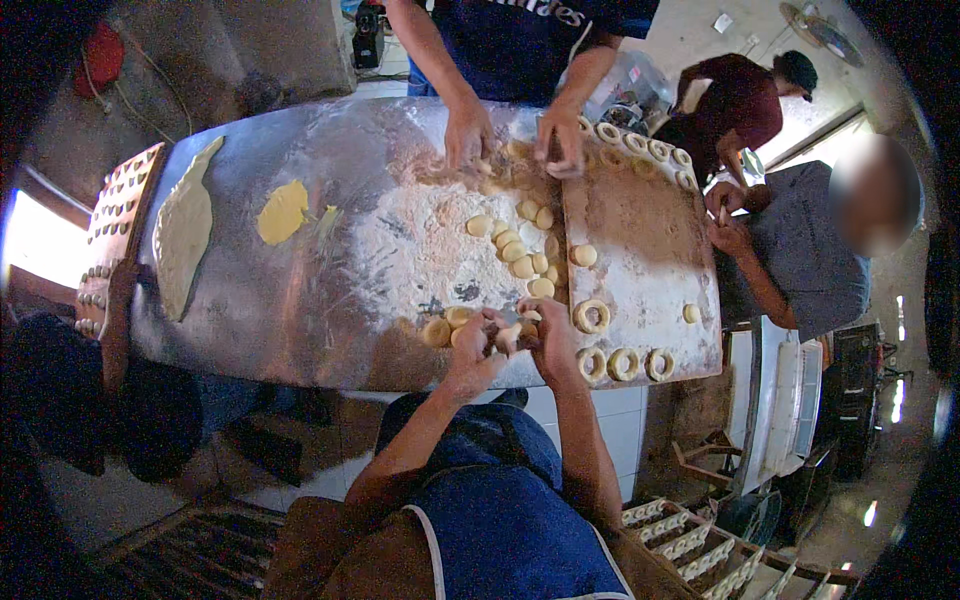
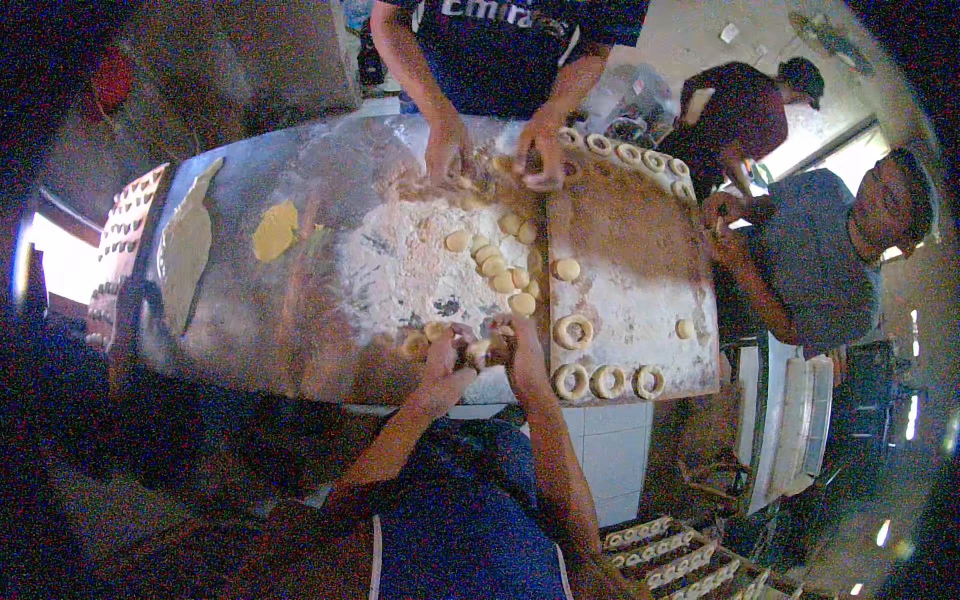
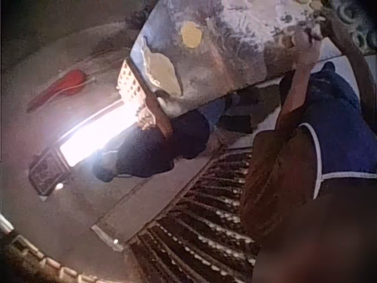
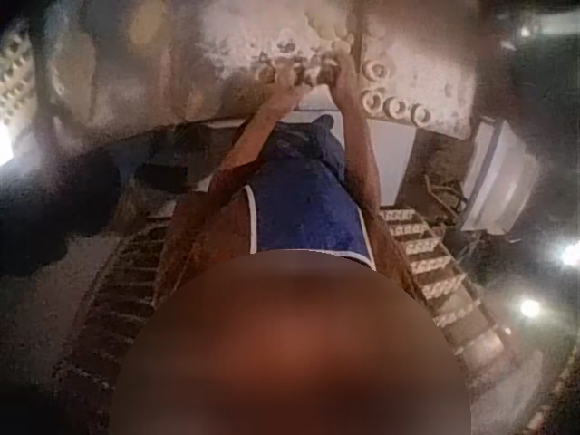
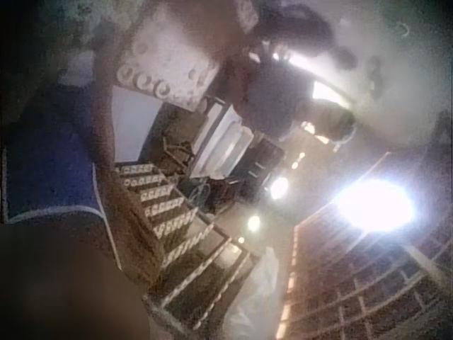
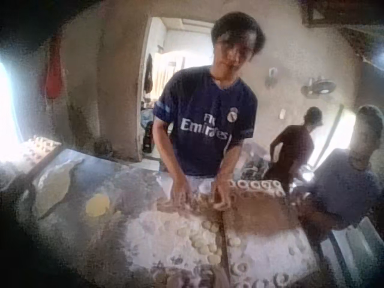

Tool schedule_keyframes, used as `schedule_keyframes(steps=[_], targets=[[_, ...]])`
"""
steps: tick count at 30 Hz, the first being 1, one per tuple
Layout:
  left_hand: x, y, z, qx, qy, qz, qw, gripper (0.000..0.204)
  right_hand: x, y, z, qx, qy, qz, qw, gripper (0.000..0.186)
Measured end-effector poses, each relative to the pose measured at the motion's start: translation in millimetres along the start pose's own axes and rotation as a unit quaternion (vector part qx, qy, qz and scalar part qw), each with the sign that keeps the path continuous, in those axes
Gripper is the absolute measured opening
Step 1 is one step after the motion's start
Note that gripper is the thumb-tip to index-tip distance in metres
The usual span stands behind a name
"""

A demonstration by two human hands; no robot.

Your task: The person shapes small dough balls into ring shapes by hand and places them on a wooden board. They repeat this process continuously while coworkers also shape dough nearby. Finished rings are arranged in rows on the board.

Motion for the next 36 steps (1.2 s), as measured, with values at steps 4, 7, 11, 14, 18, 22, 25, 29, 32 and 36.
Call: schedule_keyframes(steps=[4,7,11,14,18,22,25,29,32,36], targets=[[10,-17,21,-0.205,0.056,0.088,0.973,0.047,7,42,34,0.012,0.009,0.006,1.0,0.051],[12,-1,-18,0.221,-0.096,0.111,0.964,0.035,-1,21,26,0.122,0.012,0.071,0.99,0.053],[19,-31,-22,0.416,-0.092,0.18,0.887,0.026,3,33,24,-0.225,0.015,0.058,0.972,0.049],[30,-47,-31,-0.225,0.064,0.197,0.952,0.035,-3,45,48,-0.186,0.13,0.159,0.961,0.045],[38,-59,-32,0.319,-0.046,0.173,0.931,0.031,-14,49,29,-0.125,0.05,0.117,0.984,0.042],[48,-67,-77,-0.022,-0.014,0.209,0.978,0.027,-30,75,11,-0.369,0.111,0.118,0.915,0.048],[52,-85,-81,0.031,0.029,0.183,0.982,0.028,-37,90,8,-0.376,0.168,0.112,0.905,0.049],[57,-108,-97,0.137,-0.142,0.065,0.978,0.031,-41,130,17,-0.351,0.217,0.101,0.905,0.051],[60,-147,-89,-0.022,0.024,0.099,0.995,0.035,-39,182,59,-0.075,0.174,0.152,0.97,0.052],[53,-135,-123,0.394,-0.048,0.062,0.916,0.039,-82,144,-32,-0.316,0.11,0.055,0.941,0.059]])
Point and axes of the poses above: each hand's wrist, its own x-axis towards the middle knuckle, its own y-axis out of the back of the hand, z = x × y, the point moved 1 cm from there along x, towards the middle knuckle, and after that the axes turned 9 degrees about -z, right-handed, at the moved point
